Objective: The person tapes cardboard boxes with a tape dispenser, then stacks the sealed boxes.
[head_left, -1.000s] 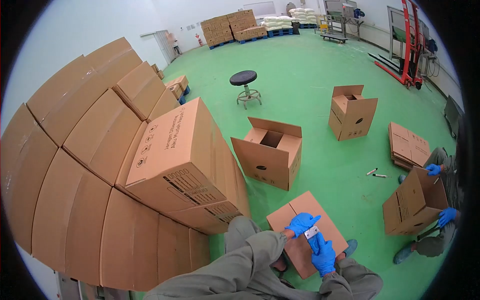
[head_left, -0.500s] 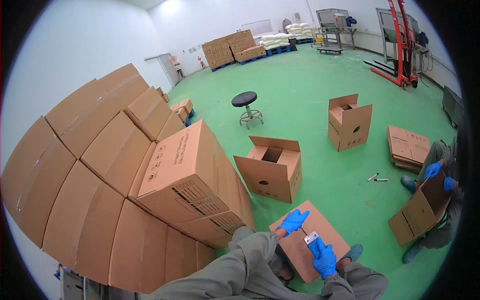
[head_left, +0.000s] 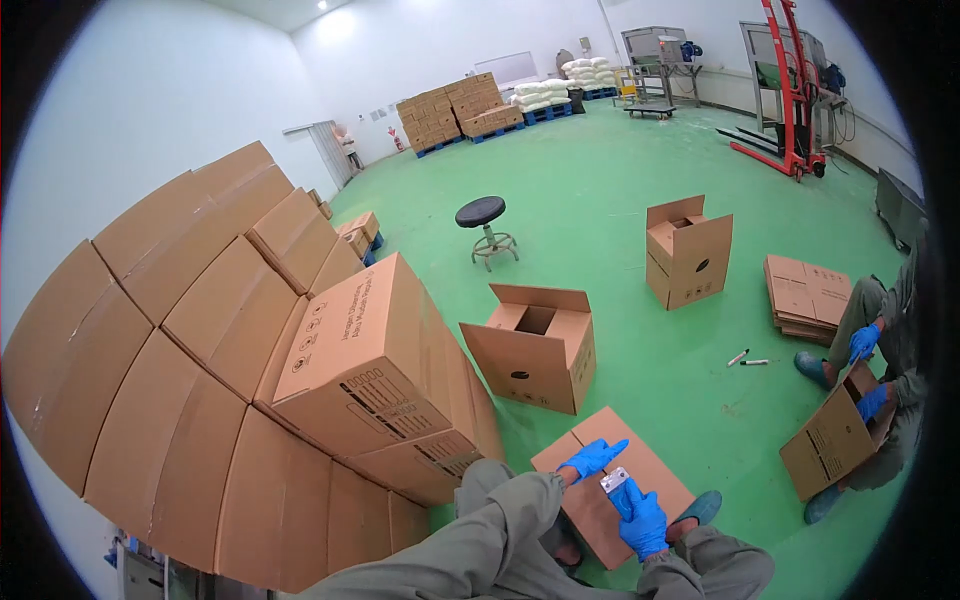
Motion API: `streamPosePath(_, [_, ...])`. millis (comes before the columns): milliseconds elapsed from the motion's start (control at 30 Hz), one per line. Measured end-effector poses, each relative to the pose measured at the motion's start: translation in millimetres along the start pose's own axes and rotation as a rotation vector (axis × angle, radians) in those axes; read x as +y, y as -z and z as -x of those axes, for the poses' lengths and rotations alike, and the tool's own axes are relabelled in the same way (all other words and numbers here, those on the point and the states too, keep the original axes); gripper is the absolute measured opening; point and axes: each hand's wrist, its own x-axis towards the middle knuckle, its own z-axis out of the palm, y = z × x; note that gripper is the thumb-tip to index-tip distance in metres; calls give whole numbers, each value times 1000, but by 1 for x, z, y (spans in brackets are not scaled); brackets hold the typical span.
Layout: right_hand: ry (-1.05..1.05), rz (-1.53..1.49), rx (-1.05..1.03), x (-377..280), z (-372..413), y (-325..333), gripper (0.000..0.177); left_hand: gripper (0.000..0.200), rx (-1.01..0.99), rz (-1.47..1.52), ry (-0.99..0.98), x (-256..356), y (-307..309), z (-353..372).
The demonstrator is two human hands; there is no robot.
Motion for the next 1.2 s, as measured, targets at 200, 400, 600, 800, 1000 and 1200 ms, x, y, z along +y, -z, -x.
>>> streamPosePath(200, [-2,-5,-8,-6,-2,3,78,71,-165,17,30,-2,-5,-8])
streamPosePath(400, [-16,24,-39,-6,0,5,80,73,-129,20,-7,-3,-16,-10])
streamPosePath(600, [22,2,1,3,0,-4,80,74,-95,-9,-4,5,-19,-7])
streamPosePath(800, [2,38,-29,1,-1,-3,83,73,-30,-52,-86,10,-18,-7])
streamPosePath(1000, [19,43,-15,1,-1,-3,83,71,-19,-91,-90,8,-18,-9])
streamPosePath(1200, [-1,66,-35,-2,-2,-1,83,72,9,-111,-154,-2,-24,-15])
